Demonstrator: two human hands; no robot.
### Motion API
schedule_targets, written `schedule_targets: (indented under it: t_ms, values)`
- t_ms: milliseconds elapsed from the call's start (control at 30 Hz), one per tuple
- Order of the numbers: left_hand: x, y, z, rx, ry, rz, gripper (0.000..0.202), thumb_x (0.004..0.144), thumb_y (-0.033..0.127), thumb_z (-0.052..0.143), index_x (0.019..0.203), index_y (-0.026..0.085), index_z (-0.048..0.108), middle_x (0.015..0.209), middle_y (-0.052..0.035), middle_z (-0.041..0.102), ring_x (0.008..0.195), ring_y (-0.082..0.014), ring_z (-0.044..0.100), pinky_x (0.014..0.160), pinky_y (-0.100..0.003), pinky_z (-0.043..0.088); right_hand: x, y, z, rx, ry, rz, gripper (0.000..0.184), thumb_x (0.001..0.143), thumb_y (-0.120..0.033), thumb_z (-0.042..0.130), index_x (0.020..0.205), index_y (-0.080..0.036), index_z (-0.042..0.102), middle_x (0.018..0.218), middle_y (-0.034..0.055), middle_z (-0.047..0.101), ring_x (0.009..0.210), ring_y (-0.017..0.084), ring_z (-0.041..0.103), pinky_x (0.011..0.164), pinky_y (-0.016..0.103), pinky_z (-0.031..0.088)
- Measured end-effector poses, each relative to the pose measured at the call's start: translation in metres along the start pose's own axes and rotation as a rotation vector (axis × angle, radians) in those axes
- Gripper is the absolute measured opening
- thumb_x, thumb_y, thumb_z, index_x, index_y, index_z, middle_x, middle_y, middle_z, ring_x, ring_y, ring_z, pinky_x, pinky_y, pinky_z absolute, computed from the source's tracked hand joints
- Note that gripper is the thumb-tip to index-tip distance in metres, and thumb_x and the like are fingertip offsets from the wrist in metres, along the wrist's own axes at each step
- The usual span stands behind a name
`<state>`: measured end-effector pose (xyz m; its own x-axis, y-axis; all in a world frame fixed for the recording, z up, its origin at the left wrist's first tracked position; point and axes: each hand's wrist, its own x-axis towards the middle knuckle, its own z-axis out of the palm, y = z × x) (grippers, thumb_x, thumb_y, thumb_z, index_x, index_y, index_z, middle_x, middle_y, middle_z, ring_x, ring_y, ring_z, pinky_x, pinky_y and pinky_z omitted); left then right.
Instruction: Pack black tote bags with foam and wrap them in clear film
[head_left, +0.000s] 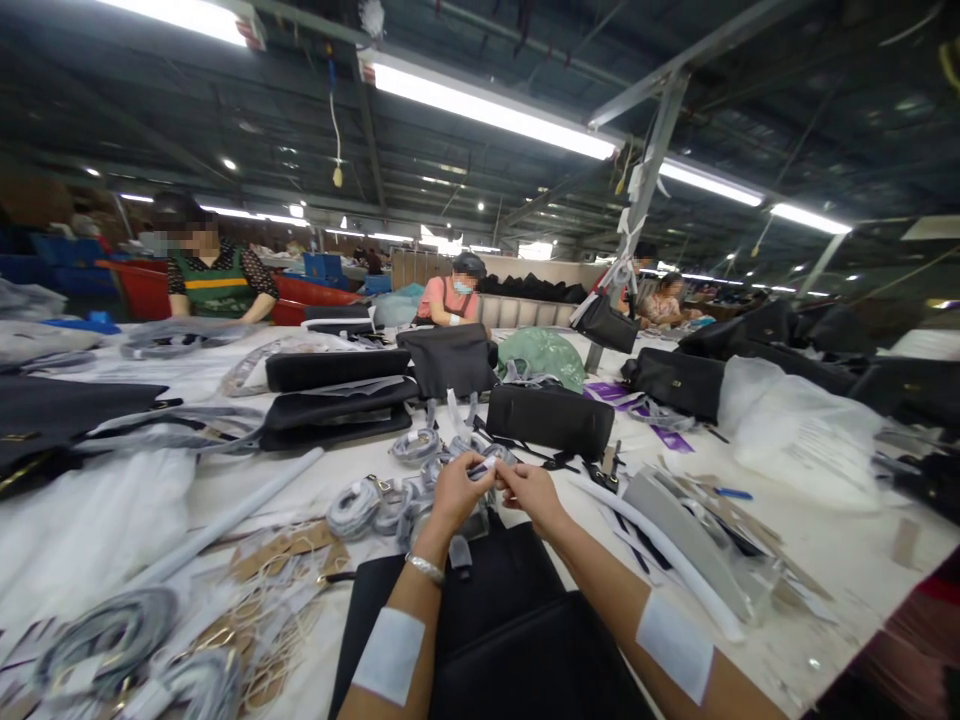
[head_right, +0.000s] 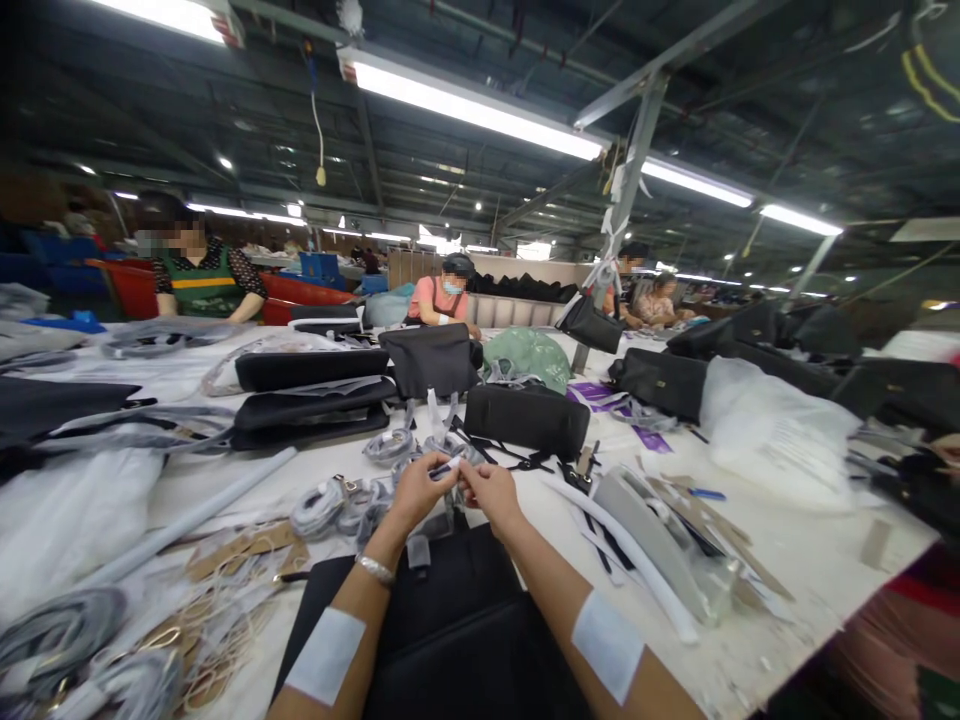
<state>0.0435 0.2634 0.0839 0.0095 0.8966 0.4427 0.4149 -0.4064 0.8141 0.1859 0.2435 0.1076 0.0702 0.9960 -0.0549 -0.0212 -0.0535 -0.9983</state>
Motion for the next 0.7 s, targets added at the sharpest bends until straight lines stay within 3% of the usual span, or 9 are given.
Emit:
schedule_targets:
  t_ms: [200,467,700]
  values:
    - [0.000,0.000,-0.002,0.007,-0.027,-0.006,0.018,0.078,0.035,0.065,0.085,0.020,0.072,0.086,-0.0029,0.075,0.083,-0.0205,0.068,0.075,-0.028,0.048,-0.003,0.003,-0.014,0.038,-0.086,0.057,0.023,0.068,-0.029,0.084,0.076,-0.012,0.070,0.067,0.0044,0.070,0.049,0.008,0.056,0.051,0.023,0.056]
    - [0.000,0.010,-0.006,0.023,-0.110,0.018,0.027,0.077,0.043,0.062,0.087,0.020,0.072,0.089,-0.0053,0.076,0.088,-0.0255,0.069,0.079,-0.033,0.049,-0.010,0.010,-0.014,0.219,-0.092,0.208,0.031,0.070,-0.034,0.084,0.073,-0.013,0.063,0.065,0.0011,0.066,0.051,0.007,0.057,0.061,0.028,0.059]
    - [0.018,-0.017,-0.008,0.140,-0.202,-0.049,0.047,0.071,0.062,0.061,0.094,0.022,0.072,0.097,-0.0065,0.077,0.099,-0.0320,0.069,0.082,-0.036,0.052,0.001,0.024,0.001,0.290,-0.004,0.187,0.031,0.071,-0.037,0.083,0.073,-0.014,0.062,0.069,0.0008,0.066,0.053,0.009,0.057,0.059,0.028,0.054]
